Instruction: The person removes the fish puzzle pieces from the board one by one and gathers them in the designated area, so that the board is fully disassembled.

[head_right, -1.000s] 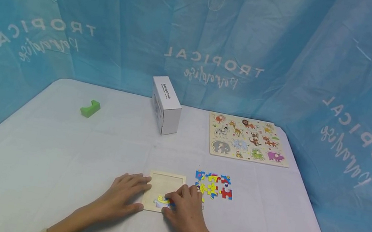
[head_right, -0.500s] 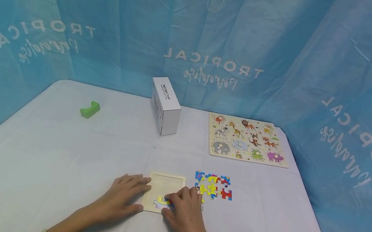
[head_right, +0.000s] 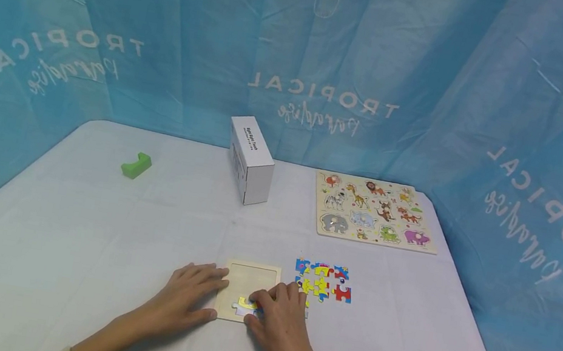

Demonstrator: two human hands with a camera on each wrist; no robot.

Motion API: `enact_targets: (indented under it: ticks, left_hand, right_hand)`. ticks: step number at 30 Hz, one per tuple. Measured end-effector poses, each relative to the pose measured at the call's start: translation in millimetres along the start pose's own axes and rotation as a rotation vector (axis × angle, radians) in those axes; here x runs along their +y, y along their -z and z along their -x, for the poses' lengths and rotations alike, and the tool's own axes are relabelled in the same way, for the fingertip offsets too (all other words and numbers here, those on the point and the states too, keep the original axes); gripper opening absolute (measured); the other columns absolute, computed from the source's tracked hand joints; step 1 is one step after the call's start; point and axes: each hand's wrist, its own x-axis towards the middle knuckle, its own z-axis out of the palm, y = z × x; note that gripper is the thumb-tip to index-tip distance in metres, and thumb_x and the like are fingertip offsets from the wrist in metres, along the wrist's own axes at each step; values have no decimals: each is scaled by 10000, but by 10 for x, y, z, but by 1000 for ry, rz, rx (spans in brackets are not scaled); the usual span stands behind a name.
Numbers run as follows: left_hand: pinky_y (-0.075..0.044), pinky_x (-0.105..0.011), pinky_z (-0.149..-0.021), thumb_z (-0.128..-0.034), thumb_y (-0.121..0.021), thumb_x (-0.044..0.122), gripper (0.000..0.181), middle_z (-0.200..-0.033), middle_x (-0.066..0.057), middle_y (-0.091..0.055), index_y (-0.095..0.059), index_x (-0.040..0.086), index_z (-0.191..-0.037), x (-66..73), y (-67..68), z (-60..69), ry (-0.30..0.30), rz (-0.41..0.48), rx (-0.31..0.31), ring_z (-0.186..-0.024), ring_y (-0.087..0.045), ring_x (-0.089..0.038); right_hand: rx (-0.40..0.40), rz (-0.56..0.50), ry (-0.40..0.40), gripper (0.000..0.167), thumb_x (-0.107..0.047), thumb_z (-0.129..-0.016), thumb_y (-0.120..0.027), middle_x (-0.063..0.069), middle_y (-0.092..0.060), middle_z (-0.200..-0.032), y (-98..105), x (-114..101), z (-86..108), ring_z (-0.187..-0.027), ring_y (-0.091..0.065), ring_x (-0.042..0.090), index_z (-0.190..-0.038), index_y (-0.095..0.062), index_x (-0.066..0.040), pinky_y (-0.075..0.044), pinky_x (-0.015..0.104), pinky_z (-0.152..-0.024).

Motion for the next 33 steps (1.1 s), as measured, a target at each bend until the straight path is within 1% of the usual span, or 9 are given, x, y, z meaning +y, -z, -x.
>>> enact_targets:
  ticks: [5, 13, 21, 28, 33]
  left_hand:
    - [-287, -610, -1052, -797, -718, 286, 500, -1395, -68, -506, -589, 102, -1243, 0, -4, -2, -1, -9, 3, -1312, -421, -325]
    - [-285, -608, -1054, -803, -710, 295, 498, -1400, -62, -501, -586, 106, -1248, -1, -4, -10, 5, -16, -8, -1316, -416, -320]
    - [-274, -620, -1058, -809, -706, 288, 498, -1402, -79, -497, -580, 93, -1250, 0, 8, 2, -5, 1, -3, -1316, -413, -338]
    - [-276, -618, -1055, -807, -708, 274, 490, -1394, -78, -506, -584, 93, -1245, 11, 13, 3, -3, 6, -2, -1314, -416, -332]
    - [-277, -617, -1054, -807, -707, 272, 489, -1394, -79, -505, -585, 90, -1244, 9, 10, 3, -7, 6, 1, -1314, -417, -334]
  right_hand:
    - [5, 3, 18, 292, -300, -689, -808, -82, -515, -848, 8, 5, -2, -827, -365, 96, -943, -667, -275, -259, 278, -733]
    - [-3, 7, 8, 355, -307, -687, -811, -93, -478, -810, 25, -7, -3, -829, -365, 100, -976, -605, -299, -257, 282, -732]
    - [44, -6, 68, 336, -285, -671, -821, -59, -512, -850, 7, 18, 3, -831, -378, 114, -969, -665, -305, -273, 288, -740]
    - [-2, -11, 35, 316, -287, -686, -810, -55, -518, -868, 9, 14, -4, -839, -376, 111, -979, -694, -279, -272, 290, -746]
    - [25, -10, 45, 300, -286, -668, -821, -61, -510, -849, 4, 14, -4, -827, -370, 105, -937, -687, -275, -273, 284, -740]
